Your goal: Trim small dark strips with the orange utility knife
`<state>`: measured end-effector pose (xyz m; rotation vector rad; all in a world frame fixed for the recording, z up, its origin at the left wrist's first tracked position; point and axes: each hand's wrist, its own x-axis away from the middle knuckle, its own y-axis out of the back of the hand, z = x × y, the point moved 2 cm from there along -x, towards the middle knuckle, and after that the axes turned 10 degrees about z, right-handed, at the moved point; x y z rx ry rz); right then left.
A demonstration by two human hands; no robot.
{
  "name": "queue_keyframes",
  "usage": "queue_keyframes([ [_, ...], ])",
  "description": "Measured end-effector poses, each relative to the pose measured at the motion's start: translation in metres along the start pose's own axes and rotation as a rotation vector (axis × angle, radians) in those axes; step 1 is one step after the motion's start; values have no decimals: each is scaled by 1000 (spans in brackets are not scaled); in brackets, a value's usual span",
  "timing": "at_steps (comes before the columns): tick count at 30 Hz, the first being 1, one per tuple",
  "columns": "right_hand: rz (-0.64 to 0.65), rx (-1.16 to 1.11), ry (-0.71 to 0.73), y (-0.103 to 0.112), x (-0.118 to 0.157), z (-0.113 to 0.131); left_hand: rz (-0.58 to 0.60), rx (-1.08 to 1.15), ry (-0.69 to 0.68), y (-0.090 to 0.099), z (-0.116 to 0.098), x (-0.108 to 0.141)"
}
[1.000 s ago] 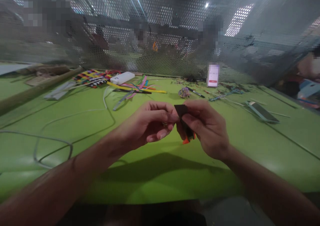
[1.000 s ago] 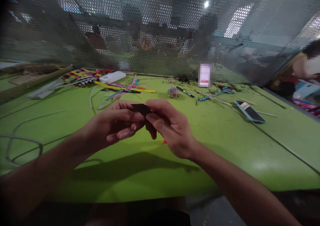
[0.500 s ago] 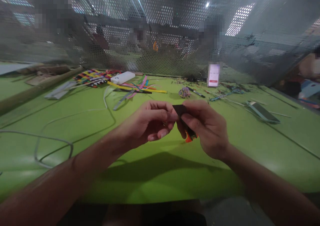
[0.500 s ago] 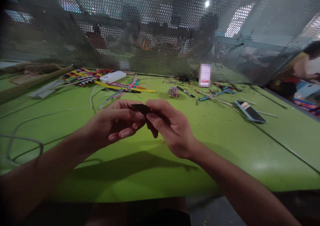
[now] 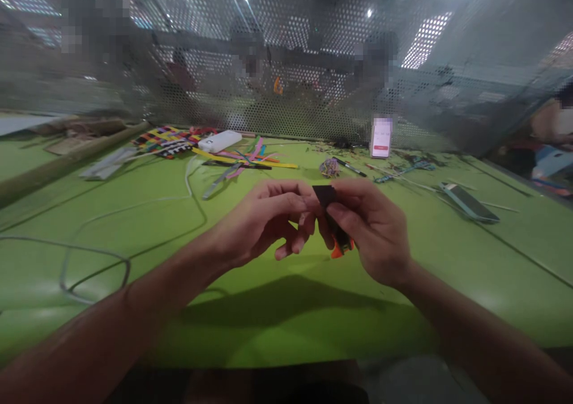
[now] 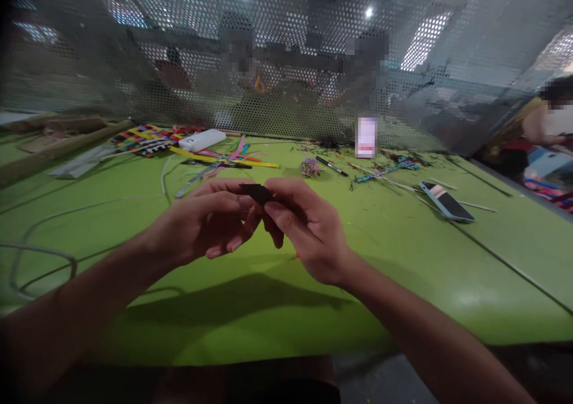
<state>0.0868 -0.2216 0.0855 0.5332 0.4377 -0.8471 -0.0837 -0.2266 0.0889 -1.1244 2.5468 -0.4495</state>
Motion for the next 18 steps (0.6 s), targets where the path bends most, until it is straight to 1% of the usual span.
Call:
queue_keyframes([
  [9, 2, -13, 18, 1, 1, 0, -3, -45, 27, 4, 3, 1],
  [18, 3, -22, 22, 1, 1, -1, -27, -14, 17, 3, 3, 1],
])
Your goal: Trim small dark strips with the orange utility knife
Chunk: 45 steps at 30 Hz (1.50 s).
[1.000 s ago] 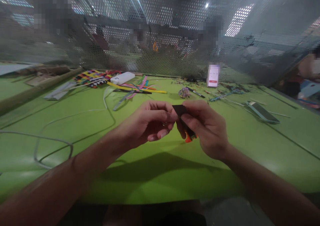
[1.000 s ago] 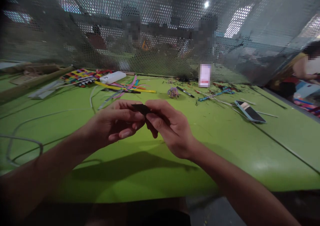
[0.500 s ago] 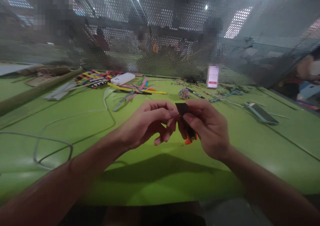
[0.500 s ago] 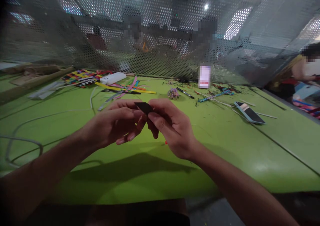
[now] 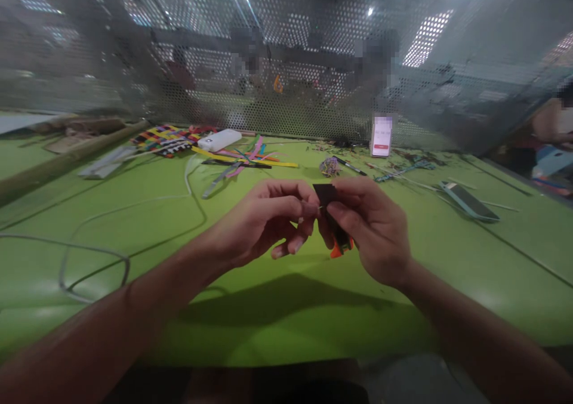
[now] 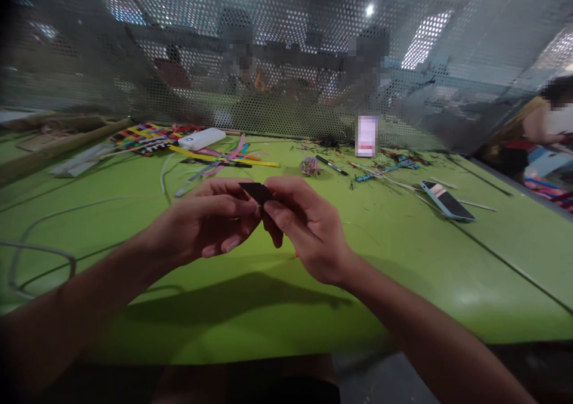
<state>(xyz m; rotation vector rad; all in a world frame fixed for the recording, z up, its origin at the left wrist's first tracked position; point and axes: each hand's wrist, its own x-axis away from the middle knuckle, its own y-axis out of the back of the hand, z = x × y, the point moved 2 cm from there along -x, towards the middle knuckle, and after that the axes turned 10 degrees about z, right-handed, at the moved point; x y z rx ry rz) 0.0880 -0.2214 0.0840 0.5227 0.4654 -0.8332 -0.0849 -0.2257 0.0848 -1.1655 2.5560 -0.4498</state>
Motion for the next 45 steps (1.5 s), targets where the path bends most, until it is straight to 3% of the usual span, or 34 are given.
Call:
queue_keyframes([
  [23, 52, 44, 29, 1, 0, -6, -25, -2, 38, 0, -3, -2],
  [31, 0, 215, 43, 5, 0, -5, -55, -42, 28, -1, -4, -2],
  [45, 0, 191, 47, 6, 1, -5, -51, -21, 44, -2, -4, -2],
])
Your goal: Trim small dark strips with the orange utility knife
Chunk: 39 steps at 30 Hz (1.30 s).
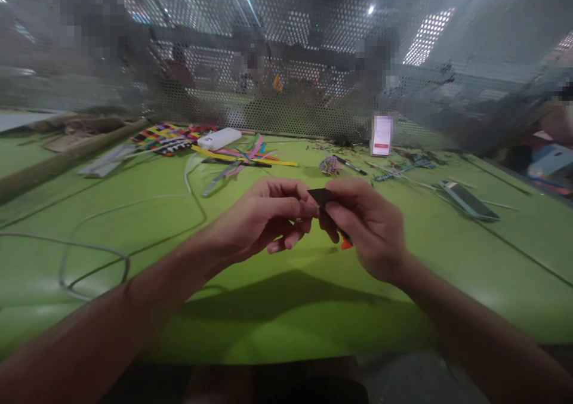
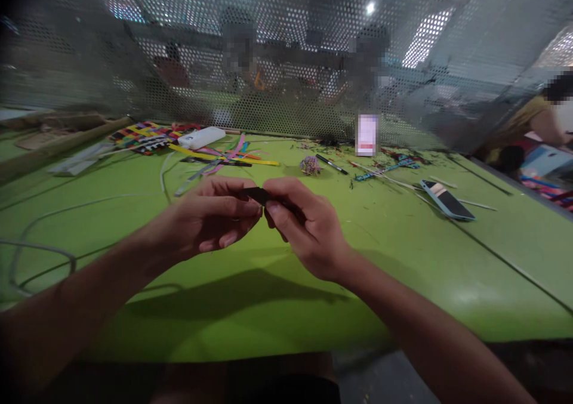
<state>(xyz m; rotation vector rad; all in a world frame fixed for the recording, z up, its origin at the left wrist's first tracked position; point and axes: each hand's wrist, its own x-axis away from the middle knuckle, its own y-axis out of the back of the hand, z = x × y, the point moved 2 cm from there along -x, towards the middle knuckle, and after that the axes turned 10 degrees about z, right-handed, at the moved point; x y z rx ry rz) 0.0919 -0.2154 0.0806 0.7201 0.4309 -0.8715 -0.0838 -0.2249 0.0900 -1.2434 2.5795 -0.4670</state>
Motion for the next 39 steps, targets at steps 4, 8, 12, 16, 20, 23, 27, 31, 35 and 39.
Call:
queue_keyframes([
  [4, 7, -2, 21, 0, 0, -1, 7, 12, -3, 0, 0, -1],
  [8, 11, -21, 25, 0, 0, -1, 5, 16, -7, 1, 0, 0],
  [12, 12, -49, 14, 0, 0, 0, 10, 20, -12, 1, 0, 0],
  [16, 17, -84, -1, -1, 1, -1, 6, 21, -8, 1, 0, -1],
  [20, 26, -102, -5, -2, 0, 0, 4, 17, 6, 1, 1, -1],
  [23, 29, -73, 2, -3, 0, 2, 17, 6, 26, 1, 2, 0],
  [27, 35, -14, 16, -1, 0, 3, 25, 6, 16, 1, 1, 0],
  [31, 25, 52, 35, 1, 0, 3, 30, -9, 11, 2, 0, 1],
  [35, 26, 72, 36, 1, 1, 2, 32, -22, 15, 2, 0, 1],
  [39, 16, 66, 37, 0, 1, 2, 15, -34, 26, 2, 0, 1],
])
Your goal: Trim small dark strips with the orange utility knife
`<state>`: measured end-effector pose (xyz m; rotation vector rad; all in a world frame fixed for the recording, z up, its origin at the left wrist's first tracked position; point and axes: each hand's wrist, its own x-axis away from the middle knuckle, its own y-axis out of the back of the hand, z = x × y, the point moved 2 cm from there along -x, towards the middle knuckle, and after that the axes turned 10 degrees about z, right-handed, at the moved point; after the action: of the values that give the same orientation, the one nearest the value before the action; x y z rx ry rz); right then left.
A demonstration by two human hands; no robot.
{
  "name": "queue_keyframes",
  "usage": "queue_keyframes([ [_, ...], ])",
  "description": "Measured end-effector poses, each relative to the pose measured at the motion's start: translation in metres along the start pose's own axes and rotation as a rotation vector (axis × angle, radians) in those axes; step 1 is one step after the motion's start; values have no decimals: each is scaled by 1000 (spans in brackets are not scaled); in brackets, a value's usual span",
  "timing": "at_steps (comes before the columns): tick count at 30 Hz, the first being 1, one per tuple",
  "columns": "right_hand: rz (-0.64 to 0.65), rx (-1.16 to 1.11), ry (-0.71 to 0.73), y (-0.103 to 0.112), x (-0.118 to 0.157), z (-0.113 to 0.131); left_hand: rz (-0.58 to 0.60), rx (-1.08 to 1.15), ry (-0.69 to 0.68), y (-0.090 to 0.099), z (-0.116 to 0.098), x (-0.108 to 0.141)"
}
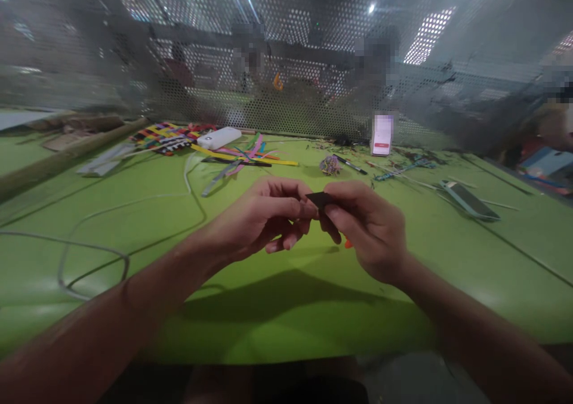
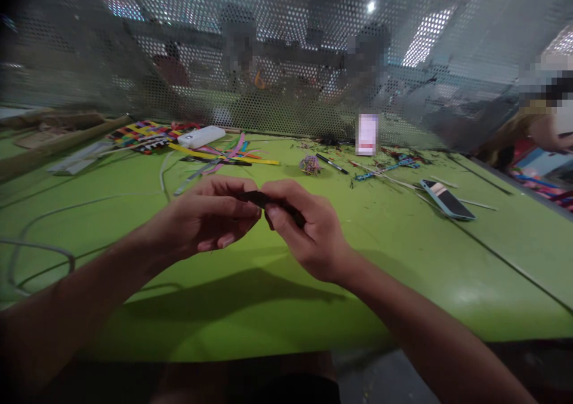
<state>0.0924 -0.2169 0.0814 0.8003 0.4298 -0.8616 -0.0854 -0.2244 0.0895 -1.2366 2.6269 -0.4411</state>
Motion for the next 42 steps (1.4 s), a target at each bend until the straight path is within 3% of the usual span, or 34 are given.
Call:
queue_keyframes([
  [42, 11, 91, -58, 2, 3, 1, -24, -50, 36, 4, -1, 1],
])
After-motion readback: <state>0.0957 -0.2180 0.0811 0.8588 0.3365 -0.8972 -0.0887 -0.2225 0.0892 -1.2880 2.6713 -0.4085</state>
